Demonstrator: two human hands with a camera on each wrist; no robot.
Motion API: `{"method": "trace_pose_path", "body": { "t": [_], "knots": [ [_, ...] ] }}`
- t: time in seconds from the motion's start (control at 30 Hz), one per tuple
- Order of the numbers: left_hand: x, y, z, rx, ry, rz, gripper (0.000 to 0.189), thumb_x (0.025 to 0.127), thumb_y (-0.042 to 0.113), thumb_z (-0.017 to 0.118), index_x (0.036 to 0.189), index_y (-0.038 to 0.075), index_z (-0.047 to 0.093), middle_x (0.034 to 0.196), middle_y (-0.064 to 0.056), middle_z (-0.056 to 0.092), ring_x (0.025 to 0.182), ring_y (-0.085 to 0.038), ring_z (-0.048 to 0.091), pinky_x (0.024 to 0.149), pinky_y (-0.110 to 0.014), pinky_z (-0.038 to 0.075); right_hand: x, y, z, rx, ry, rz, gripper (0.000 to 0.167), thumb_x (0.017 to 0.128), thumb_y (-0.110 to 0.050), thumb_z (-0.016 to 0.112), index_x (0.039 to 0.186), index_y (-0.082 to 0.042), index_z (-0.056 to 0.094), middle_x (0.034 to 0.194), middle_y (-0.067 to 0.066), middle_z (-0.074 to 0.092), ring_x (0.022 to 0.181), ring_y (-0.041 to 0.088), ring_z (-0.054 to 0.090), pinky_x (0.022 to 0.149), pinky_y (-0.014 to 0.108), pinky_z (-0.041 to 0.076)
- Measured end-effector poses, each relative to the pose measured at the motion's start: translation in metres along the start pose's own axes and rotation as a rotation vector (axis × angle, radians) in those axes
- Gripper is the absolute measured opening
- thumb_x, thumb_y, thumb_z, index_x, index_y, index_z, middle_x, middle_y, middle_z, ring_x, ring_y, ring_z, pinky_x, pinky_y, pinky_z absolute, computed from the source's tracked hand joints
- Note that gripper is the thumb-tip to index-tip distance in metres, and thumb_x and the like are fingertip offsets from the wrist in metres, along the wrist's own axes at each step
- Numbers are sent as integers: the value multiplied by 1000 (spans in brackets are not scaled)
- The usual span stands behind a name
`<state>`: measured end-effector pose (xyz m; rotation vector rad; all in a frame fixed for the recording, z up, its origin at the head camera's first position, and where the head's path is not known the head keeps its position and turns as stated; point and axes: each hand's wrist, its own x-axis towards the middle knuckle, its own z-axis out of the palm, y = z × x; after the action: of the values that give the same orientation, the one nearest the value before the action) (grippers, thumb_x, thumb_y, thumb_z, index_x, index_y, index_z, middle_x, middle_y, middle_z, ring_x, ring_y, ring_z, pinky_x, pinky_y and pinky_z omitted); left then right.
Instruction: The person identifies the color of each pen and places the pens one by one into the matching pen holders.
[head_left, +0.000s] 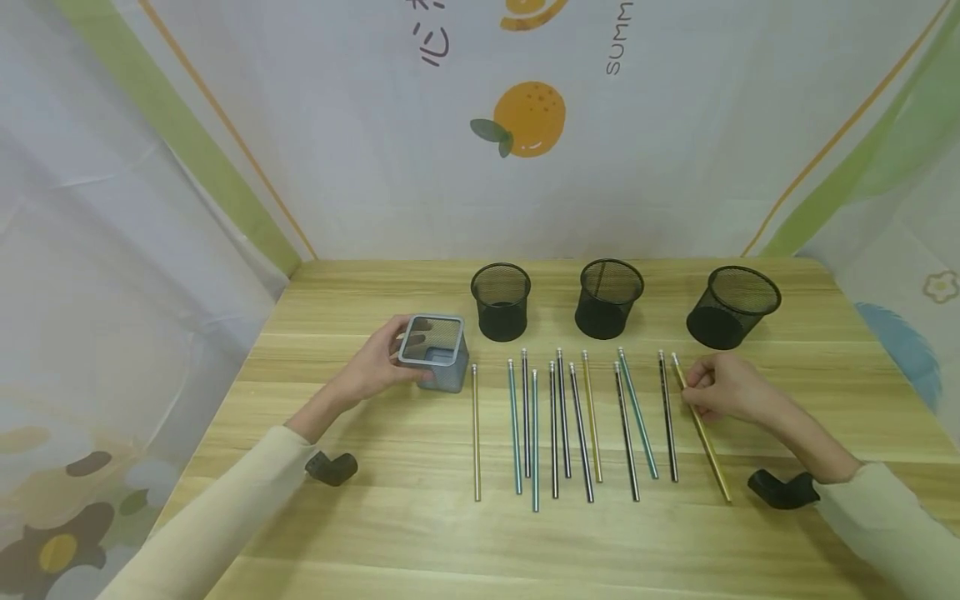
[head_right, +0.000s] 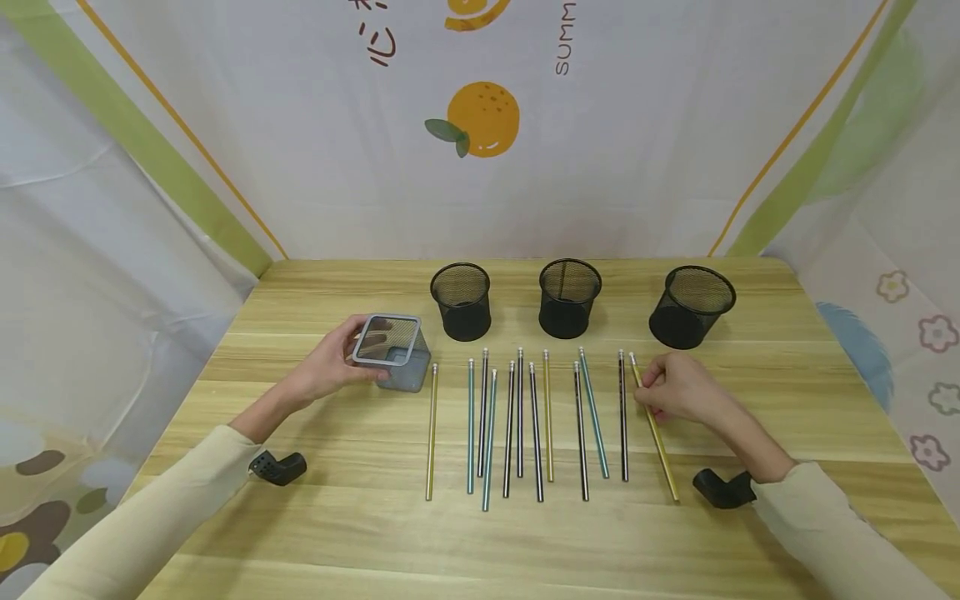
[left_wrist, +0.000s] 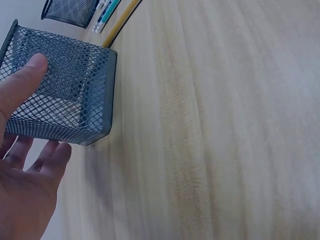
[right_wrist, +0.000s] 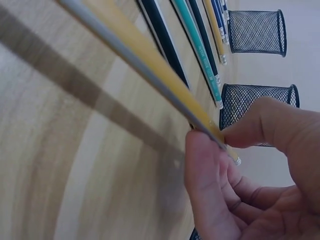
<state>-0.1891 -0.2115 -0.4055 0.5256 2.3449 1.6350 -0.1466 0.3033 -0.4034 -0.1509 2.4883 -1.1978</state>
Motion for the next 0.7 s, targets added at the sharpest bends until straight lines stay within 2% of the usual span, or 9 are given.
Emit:
{"method": "trace_pose_path", "body": {
  "t": [0.27,0.53,0.7],
  "knots": [
    [-4,-1,3,-39,14,-12,86,79,-8,84,150,1,36,148,-17,44,134,-44,45,107,-45,48,-3,-3,-4,68,-20,-20,19,87,3,62,102,12,54,84,12,59,71,25,66,63,35,65],
    [-5,-3,6,-32,18,8,84,81,-8,82,150,0,34,150,-18,42,134,-45,44,108,-50,47,-5,-8,-9,145,-30,-49,18,92,4,58,105,14,51,87,15,57,72,24,65,67,36,65],
    [-6,-5,7,-22,33,35,83,81,-9,81,149,-2,35,148,-21,42,132,-49,45,107,-51,46,-3,-11,-14,128,-1,-90,20,94,4,56,108,17,50,90,19,58,74,25,65,68,37,65]
  ]
}}
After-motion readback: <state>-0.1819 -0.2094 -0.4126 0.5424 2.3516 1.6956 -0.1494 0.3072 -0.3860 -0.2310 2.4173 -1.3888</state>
